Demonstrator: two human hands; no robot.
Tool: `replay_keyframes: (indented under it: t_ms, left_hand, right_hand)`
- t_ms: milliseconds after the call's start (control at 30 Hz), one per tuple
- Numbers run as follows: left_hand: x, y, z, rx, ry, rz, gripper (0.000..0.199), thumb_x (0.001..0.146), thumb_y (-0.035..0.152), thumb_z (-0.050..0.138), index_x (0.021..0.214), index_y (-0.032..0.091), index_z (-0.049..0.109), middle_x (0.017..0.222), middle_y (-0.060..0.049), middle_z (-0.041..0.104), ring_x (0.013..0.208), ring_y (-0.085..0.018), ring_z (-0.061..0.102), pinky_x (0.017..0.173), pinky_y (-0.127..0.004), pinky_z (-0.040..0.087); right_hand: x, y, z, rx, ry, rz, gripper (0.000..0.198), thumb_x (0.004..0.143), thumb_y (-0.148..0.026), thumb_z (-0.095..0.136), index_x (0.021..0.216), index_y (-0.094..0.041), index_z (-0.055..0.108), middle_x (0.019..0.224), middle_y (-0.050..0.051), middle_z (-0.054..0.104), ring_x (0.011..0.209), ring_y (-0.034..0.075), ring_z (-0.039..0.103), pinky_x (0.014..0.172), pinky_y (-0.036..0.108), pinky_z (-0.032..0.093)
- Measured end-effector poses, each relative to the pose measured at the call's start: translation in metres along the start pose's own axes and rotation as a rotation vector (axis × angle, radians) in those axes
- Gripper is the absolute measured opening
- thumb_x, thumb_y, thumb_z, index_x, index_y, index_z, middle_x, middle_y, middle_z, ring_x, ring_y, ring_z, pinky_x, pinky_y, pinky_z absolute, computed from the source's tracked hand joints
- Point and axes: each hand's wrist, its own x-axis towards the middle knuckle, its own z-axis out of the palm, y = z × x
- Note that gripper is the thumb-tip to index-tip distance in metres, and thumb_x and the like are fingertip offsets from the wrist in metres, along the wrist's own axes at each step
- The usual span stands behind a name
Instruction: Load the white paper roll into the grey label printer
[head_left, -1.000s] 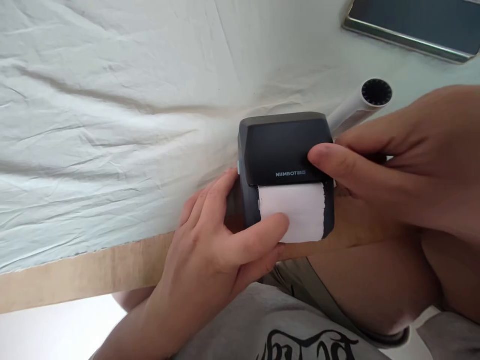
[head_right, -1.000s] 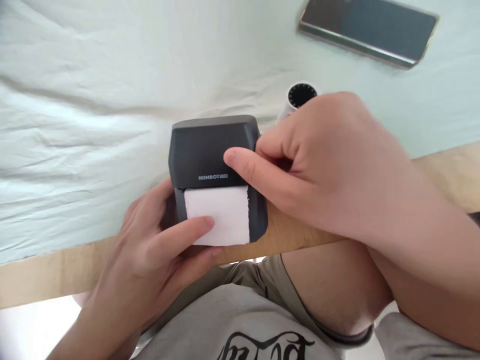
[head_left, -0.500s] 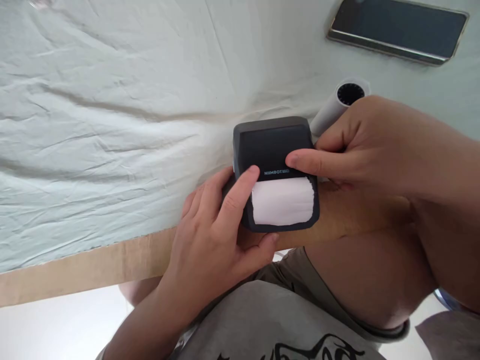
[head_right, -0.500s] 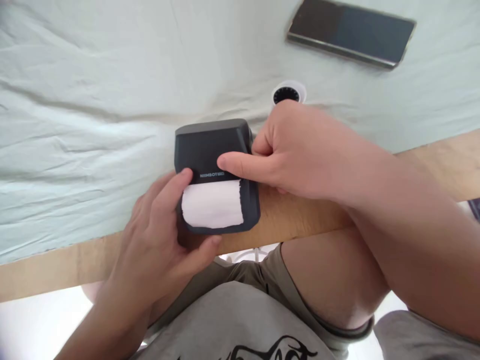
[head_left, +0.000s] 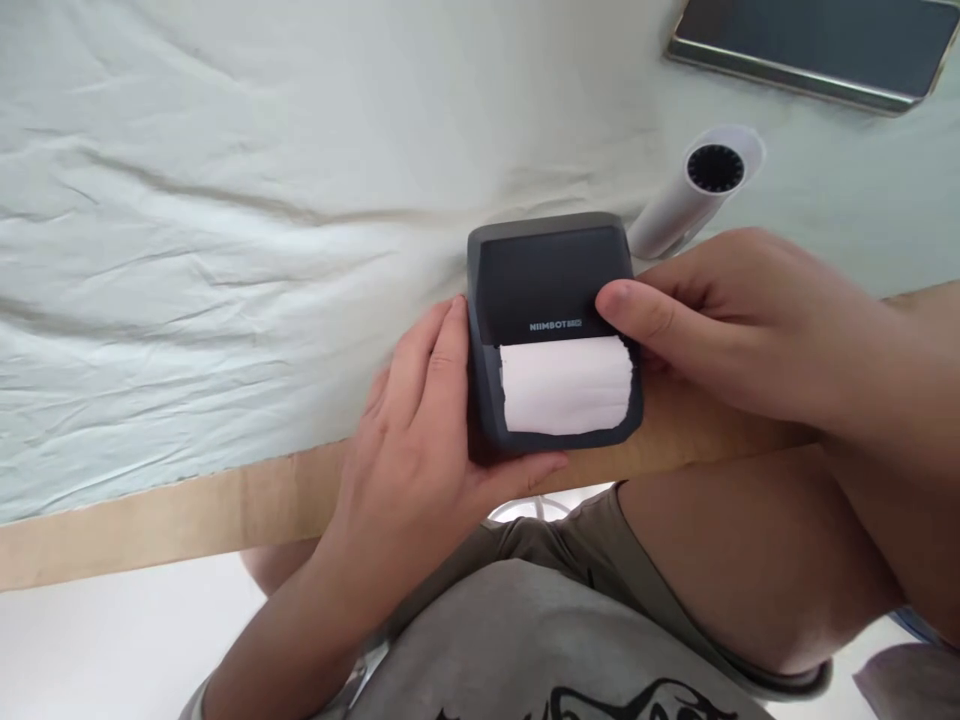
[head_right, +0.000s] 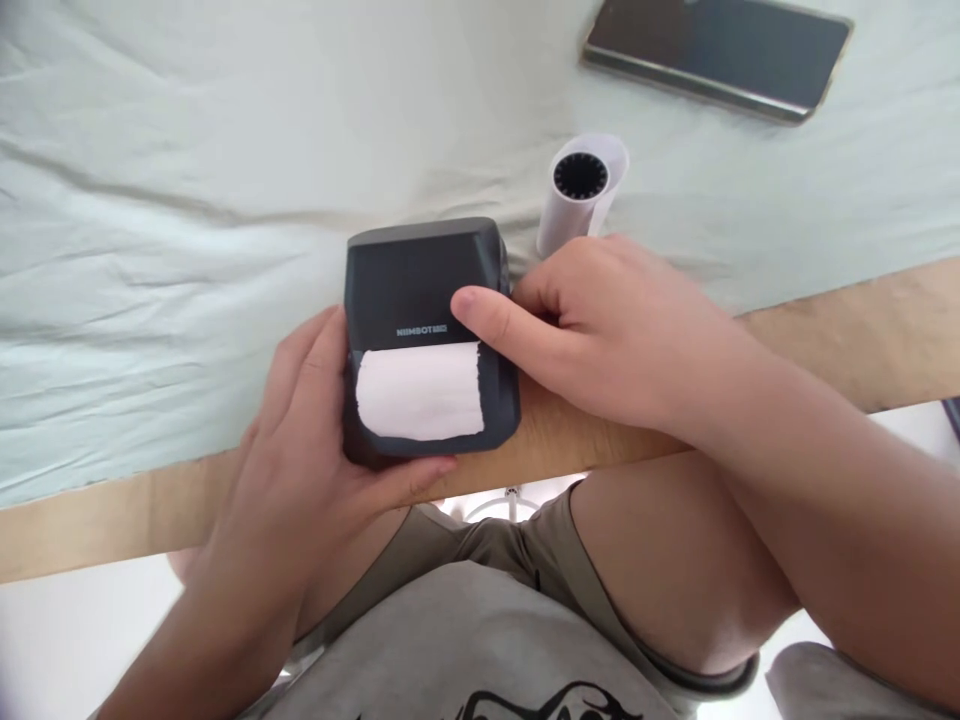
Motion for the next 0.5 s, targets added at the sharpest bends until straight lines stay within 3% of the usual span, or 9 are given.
replay_keyframes:
  t_ms: [133, 300, 500]
  left_hand:
    - [0.0019, 0.0017, -0.0034, 0.005, -0.002, 0.008, 0.109, 0.098, 0.078, 0.093, 0.183, 0.031, 0.043, 0.178, -0.017, 0.067, 0.163, -0.046, 0.07, 0.133, -0.062, 0.065]
    - [0.0038, -0.0005, -0.0054, 0.012, -0.041, -0.039, 0.119, 0.09, 0.083, 0.098, 0.185, 0.036, 0.045, 0.182, -0.014, 0.066, 0.163, -0.048, 0.07, 0.134, -0.065, 0.063]
    - [0.005, 0.0001, -0.006, -0.007, 0.022, 0.008, 0.112, 0.093, 0.083, 0.097, 0.184, 0.038, 0.05, 0.182, -0.011, 0.068, 0.162, -0.046, 0.073, 0.134, -0.063, 0.065]
  right_hand:
    - [0.0014, 0.0039, -0.0004, 0.017, -0.021, -0.028, 0.127, 0.08, -0.128, 0.006, 0.059, -0.014, 0.057, 0.051, 0.003, 0.043, 0.041, 0.002, 0.038, 0.038, 0.02, 0.024]
    - [0.0026, 0.0038, 0.0, 0.032, -0.058, -0.052, 0.126, 0.083, -0.128, 0.01, 0.058, -0.014, 0.057, 0.05, 0.004, 0.042, 0.041, 0.004, 0.039, 0.036, 0.022, 0.025]
    - [0.0001, 0.0044, 0.0006, -0.047, 0.019, -0.049, 0.126, 0.085, -0.127, 0.004, 0.053, -0.014, 0.052, 0.048, 0.005, 0.037, 0.041, 0.004, 0.033, 0.036, 0.023, 0.021]
